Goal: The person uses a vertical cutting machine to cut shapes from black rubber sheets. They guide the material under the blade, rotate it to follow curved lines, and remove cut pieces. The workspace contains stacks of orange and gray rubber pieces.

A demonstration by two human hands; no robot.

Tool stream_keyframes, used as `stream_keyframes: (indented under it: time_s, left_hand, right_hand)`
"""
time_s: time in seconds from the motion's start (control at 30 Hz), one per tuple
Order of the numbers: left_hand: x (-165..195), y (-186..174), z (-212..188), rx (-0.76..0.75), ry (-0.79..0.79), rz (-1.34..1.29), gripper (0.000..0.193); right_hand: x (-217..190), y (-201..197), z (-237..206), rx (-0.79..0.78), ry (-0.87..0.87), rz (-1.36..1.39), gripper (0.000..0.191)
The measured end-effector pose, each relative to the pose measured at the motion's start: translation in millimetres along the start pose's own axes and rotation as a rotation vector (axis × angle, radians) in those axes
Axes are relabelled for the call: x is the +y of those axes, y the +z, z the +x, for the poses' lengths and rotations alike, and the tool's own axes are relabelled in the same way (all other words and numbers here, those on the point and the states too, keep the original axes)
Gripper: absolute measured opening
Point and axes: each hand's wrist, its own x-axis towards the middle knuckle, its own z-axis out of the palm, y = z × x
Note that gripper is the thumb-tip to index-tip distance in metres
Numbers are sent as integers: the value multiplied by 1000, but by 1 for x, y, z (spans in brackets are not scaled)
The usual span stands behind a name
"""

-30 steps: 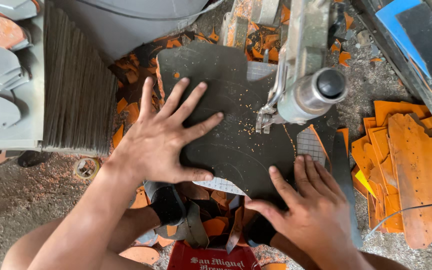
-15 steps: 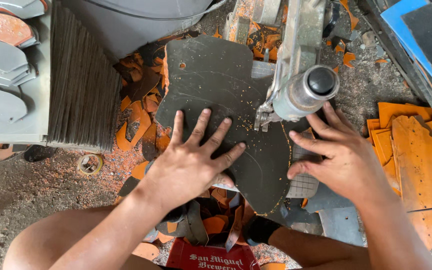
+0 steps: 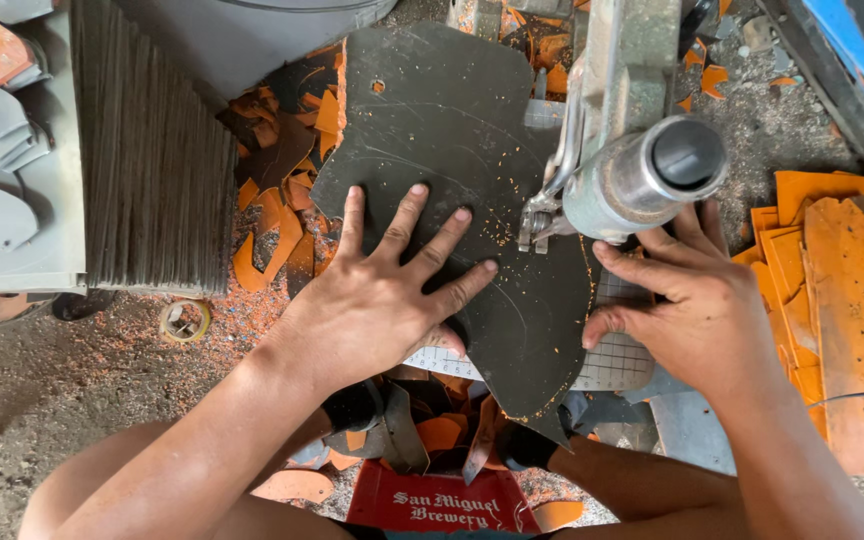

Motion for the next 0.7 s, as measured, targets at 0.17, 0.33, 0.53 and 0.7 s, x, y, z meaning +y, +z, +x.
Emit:
stream_keyframes:
  time_s: [0.17,0.33,0.53,0.7]
  left_hand:
    - [0,-1,2,-11,-5,-13,66]
    - [0,-2,4,-6,-6,1,64]
    - [3,-3,7,-15,-29,17,74]
    - [3,-3,9,-27,-39,8,70]
  right_hand:
    - [12,3,2,-16,0,56,74]
    - [27,5,3,-48,10,25,72]
    - [36,5,10,1,-33,112,70]
    - [35,4,18,-51,-13,173,65]
